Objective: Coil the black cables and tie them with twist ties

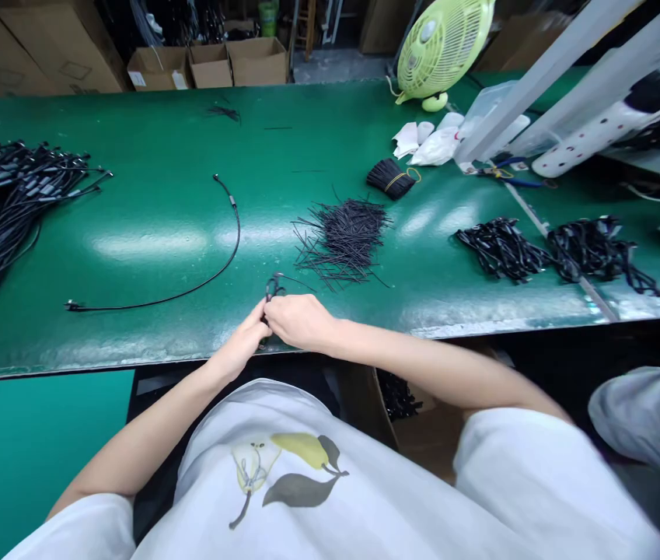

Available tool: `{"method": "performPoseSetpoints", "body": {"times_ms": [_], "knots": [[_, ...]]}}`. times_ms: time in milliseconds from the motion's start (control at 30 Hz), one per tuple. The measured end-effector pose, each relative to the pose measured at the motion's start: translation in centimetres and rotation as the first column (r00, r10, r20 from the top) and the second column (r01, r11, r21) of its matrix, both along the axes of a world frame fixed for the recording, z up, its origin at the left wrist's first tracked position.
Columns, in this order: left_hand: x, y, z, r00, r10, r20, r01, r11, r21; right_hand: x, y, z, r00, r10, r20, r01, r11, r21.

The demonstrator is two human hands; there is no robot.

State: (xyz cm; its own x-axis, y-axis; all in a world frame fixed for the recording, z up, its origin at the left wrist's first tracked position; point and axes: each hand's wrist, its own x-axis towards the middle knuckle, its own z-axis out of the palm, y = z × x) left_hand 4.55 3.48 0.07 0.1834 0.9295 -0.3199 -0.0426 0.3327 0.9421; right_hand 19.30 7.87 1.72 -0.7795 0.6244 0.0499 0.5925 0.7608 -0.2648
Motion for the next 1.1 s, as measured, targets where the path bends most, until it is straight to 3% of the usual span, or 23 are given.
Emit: {"method": "performPoseSetpoints", "body": {"times_ms": [67, 167, 200, 267, 333, 400, 500, 567, 633, 733, 800, 900, 967, 1033, 1100], "knots": [[0.1, 0.7, 0.4, 0.985, 0.116, 0.130, -0.119, 0.993, 0.015, -0.6, -0.5, -0.4, 0.952, -0.172, -0.254, 0.132, 0.977, -0.170], [-0.3, 1.2, 0.9, 0.948, 0.230, 0.219, -0.251, 0.965, 0.074, -0.9, -1.1, -1.4, 0.806, -0.350, -0.477, 0.129, 0.891, -0.435], [-0.5, 1.2, 1.1, 0.953, 0.229, 0.198, -0.256, 0.958, 0.125, -0.8, -1.1, -1.7, 0.778, -0.382, -0.499, 0.115, 0.867, -0.484], [-0.9, 0.9, 1.3, 0.988, 0.143, 0.052, -0.151, 0.952, 0.267, -0.3, -0.6, -2.0, 0.761, -0.411, -0.502, 0.127, 0.853, -0.506], [-1.1, 0.5, 1.0, 0.985, 0.027, -0.173, 0.036, 0.934, 0.355, 0.3, -0.1, -1.9, 0.755, -0.415, -0.508, 0.208, 0.886, -0.414], [-1.2, 0.3, 0.4, 0.960, -0.045, -0.277, 0.133, 0.942, 0.307, 0.6, -0.1, -1.4, 0.767, -0.361, -0.530, 0.288, 0.933, -0.218], [-1.3, 0.6, -0.3, 0.996, -0.025, -0.089, 0.032, 0.996, 0.081, 0.2, -1.4, -0.7, 0.879, -0.122, -0.461, 0.206, 0.969, 0.135], [-1.8, 0.8, 0.2, 0.997, 0.033, 0.071, -0.033, 0.999, -0.004, -0.2, -2.3, -0.8, 0.936, 0.034, -0.352, 0.058, 0.967, 0.248], [-2.3, 0.8, 1.3, 0.993, 0.029, 0.111, -0.036, 0.997, 0.062, -0.3, -2.5, -1.2, 0.955, 0.062, -0.290, 0.011, 0.970, 0.244], [-2.4, -0.2, 2.1, 0.998, -0.041, -0.041, 0.049, 0.973, 0.227, 0.1, -1.6, -1.4, 0.954, -0.090, -0.286, 0.148, 0.972, 0.185], [-1.7, -1.0, 1.5, 0.996, -0.010, -0.093, 0.034, 0.966, 0.258, 0.3, -1.0, -1.3, 0.942, -0.153, -0.299, 0.220, 0.954, 0.205], [-0.5, -1.9, -0.7, 0.976, 0.215, -0.040, -0.200, 0.951, 0.237, 0.2, -1.2, -1.3, 0.941, -0.126, -0.314, 0.226, 0.925, 0.306], [-0.1, -2.3, -1.8, 0.959, 0.283, -0.024, -0.272, 0.941, 0.201, 0.0, -1.9, -1.5, 0.944, -0.104, -0.313, 0.216, 0.913, 0.346], [0.0, -2.5, -2.3, 0.979, 0.203, -0.018, -0.198, 0.966, 0.166, -0.1, -2.7, -1.6, 0.942, -0.101, -0.320, 0.211, 0.919, 0.333], [0.0, -2.6, -2.2, 0.994, 0.106, -0.004, -0.104, 0.981, 0.167, -0.1, -3.0, -1.7, 0.924, -0.128, -0.360, 0.218, 0.950, 0.223]]}}
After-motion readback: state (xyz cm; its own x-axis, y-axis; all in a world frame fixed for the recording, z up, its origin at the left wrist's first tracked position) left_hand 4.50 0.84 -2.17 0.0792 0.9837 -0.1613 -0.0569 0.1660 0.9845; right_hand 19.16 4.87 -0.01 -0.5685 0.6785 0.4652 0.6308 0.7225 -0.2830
